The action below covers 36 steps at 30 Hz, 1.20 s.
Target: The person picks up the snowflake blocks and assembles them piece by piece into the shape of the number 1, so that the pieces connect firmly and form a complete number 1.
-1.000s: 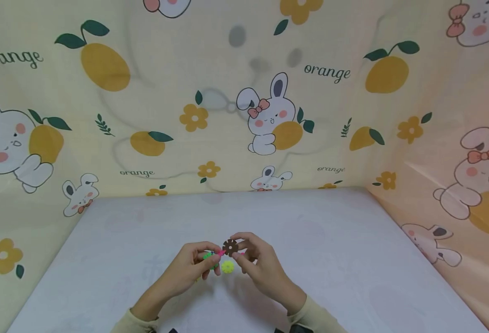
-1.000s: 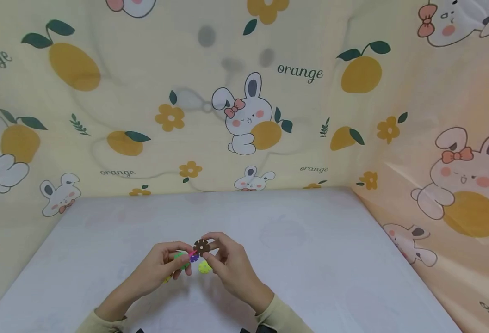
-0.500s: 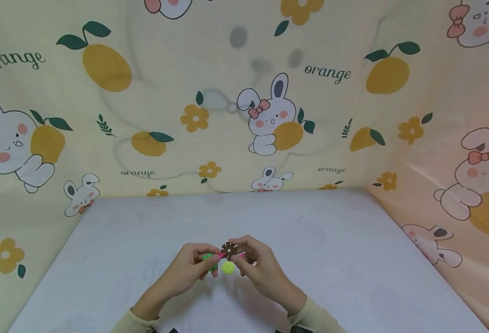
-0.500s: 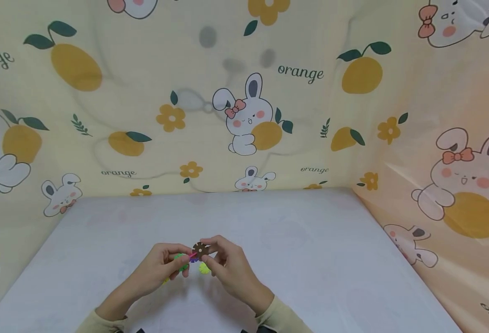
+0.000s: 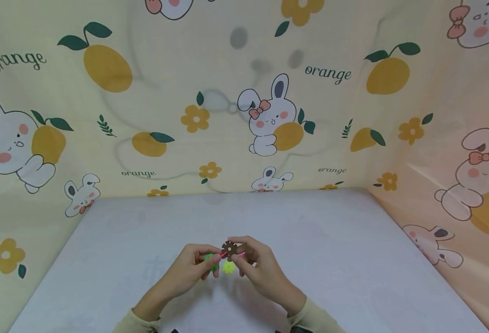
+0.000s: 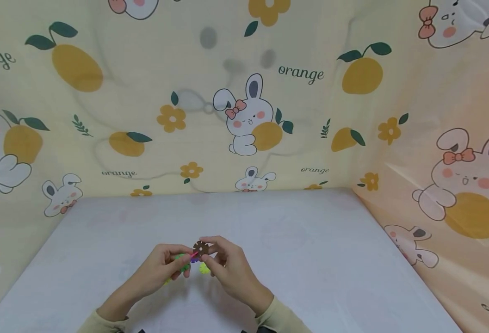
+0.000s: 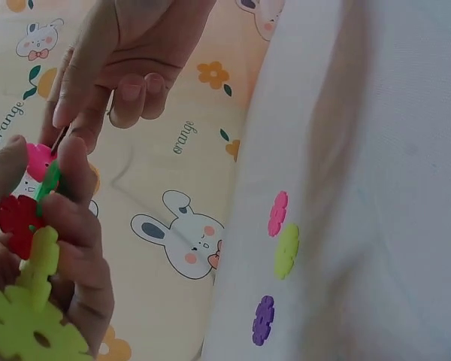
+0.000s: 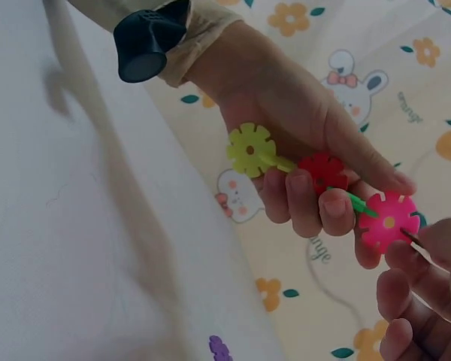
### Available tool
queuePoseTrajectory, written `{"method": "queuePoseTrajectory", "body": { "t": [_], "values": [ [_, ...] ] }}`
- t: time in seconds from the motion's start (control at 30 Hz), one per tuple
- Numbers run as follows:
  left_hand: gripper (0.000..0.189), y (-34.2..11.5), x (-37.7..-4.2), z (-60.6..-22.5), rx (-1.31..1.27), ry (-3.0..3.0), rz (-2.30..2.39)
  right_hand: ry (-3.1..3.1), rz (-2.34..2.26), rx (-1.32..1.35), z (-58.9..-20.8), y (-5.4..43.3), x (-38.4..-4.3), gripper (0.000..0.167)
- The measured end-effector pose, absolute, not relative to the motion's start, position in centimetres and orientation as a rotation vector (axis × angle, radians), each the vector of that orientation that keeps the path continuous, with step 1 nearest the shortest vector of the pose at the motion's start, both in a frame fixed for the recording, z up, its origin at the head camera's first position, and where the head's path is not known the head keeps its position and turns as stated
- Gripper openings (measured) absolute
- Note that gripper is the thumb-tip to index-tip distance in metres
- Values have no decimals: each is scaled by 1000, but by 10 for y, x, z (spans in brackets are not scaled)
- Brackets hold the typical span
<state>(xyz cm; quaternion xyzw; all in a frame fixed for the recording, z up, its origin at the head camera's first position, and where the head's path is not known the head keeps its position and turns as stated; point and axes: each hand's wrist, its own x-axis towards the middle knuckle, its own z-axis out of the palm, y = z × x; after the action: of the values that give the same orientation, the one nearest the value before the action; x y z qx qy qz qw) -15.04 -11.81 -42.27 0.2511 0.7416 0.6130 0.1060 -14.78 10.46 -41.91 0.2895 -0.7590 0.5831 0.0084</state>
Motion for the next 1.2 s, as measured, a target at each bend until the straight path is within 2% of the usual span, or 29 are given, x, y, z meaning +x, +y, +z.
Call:
{"method": "queuePoseTrajectory", "body": {
  "t": [0.33,0.67,1.2],
  "values": [
    [34,-118,-149,-421,587,2138,1801,-2369,1850,864,-421,106,-149,31],
    [34,-119,-149,-419,645,2134,1826,-2400,1841,770,-423,113,-160,31],
    [32,-118,-149,-417,657,2125,1844,-2552,1673,495,-454,141,-196,25]
  ]
}}
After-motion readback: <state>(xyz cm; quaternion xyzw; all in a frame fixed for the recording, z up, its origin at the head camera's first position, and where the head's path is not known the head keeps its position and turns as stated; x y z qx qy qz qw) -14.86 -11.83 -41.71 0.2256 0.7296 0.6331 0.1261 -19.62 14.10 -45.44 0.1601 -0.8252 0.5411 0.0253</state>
